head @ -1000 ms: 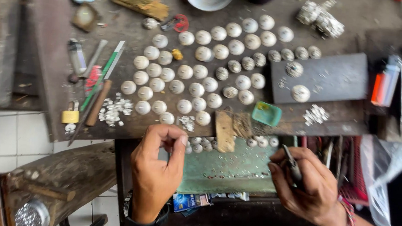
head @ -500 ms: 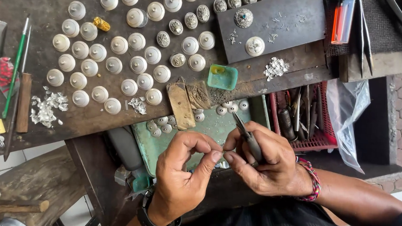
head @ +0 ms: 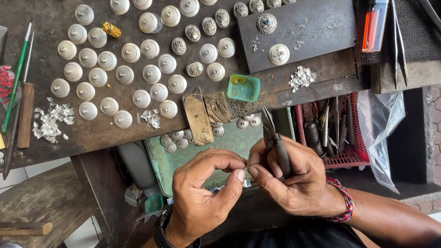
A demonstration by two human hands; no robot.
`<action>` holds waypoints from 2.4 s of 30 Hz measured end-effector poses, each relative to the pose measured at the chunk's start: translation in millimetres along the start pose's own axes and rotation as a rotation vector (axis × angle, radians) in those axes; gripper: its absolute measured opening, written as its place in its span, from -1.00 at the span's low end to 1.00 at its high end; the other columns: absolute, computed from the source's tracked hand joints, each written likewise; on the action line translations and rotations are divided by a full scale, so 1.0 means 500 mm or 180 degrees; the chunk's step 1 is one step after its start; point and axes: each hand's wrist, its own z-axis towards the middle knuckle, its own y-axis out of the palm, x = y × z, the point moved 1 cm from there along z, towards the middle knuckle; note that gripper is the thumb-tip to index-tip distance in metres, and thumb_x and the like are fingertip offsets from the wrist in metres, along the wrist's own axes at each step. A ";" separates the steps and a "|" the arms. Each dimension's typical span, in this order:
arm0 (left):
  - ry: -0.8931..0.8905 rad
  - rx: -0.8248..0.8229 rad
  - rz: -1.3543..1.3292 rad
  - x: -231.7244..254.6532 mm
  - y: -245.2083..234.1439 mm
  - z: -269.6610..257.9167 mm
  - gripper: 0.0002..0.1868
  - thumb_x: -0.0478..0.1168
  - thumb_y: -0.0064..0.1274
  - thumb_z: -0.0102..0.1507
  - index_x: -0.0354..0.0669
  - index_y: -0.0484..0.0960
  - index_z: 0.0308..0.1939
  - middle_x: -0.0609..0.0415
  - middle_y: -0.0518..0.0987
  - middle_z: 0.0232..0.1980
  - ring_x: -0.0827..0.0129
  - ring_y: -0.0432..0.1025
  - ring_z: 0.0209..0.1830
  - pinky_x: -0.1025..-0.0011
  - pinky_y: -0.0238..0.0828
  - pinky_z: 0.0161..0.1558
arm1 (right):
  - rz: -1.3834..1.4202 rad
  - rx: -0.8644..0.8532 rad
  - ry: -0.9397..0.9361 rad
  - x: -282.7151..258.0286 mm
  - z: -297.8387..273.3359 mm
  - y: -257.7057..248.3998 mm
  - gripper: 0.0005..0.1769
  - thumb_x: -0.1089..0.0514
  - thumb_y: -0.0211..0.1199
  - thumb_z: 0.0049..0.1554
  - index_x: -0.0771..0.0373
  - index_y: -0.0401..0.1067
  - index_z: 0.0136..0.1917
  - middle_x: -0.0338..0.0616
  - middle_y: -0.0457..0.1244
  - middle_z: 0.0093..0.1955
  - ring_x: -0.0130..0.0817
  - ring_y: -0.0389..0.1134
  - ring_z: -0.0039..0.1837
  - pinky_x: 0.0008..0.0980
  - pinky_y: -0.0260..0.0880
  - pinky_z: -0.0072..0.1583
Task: Attaching small silver rings to jewelry components using pliers at a jewelry workshop.
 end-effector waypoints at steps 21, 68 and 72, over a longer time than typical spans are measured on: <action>-0.0469 0.0325 -0.1593 -0.021 -0.055 -0.004 -0.92 -0.35 -0.10 0.11 -0.21 0.38 -0.49 -0.07 0.45 -0.36 0.30 0.39 -0.36 0.46 0.41 -0.25 | 0.0272 -0.1383 0.0037 -0.012 0.013 0.006 -0.58 -0.06 -0.23 0.14 0.26 0.26 -0.29 -0.23 0.11 -0.34 -0.43 0.15 -0.31 -0.51 0.18 -0.22; -0.0750 -0.0215 -0.1224 -0.020 -0.008 -0.015 -0.88 -0.25 -0.06 0.10 -0.21 0.45 -0.50 0.00 0.46 -0.35 0.40 0.36 -0.32 0.54 0.34 -0.29 | -0.0528 -0.0100 -0.1205 -0.001 -0.011 0.006 -0.65 0.39 0.12 -0.07 0.32 -0.08 -0.32 0.09 0.16 -0.32 -0.33 0.14 -0.40 -0.56 0.17 -0.38; -0.0765 -0.0240 -0.0922 -0.016 -0.001 -0.014 -0.88 -0.23 -0.07 0.10 -0.18 0.45 -0.51 0.02 0.46 -0.33 0.40 0.39 -0.32 0.52 0.38 -0.26 | -0.0335 -0.0129 -0.1221 0.003 -0.011 0.004 -0.69 0.41 0.10 -0.04 0.35 -0.04 -0.18 0.03 0.17 -0.28 -0.29 0.22 -0.30 -0.50 0.28 -0.27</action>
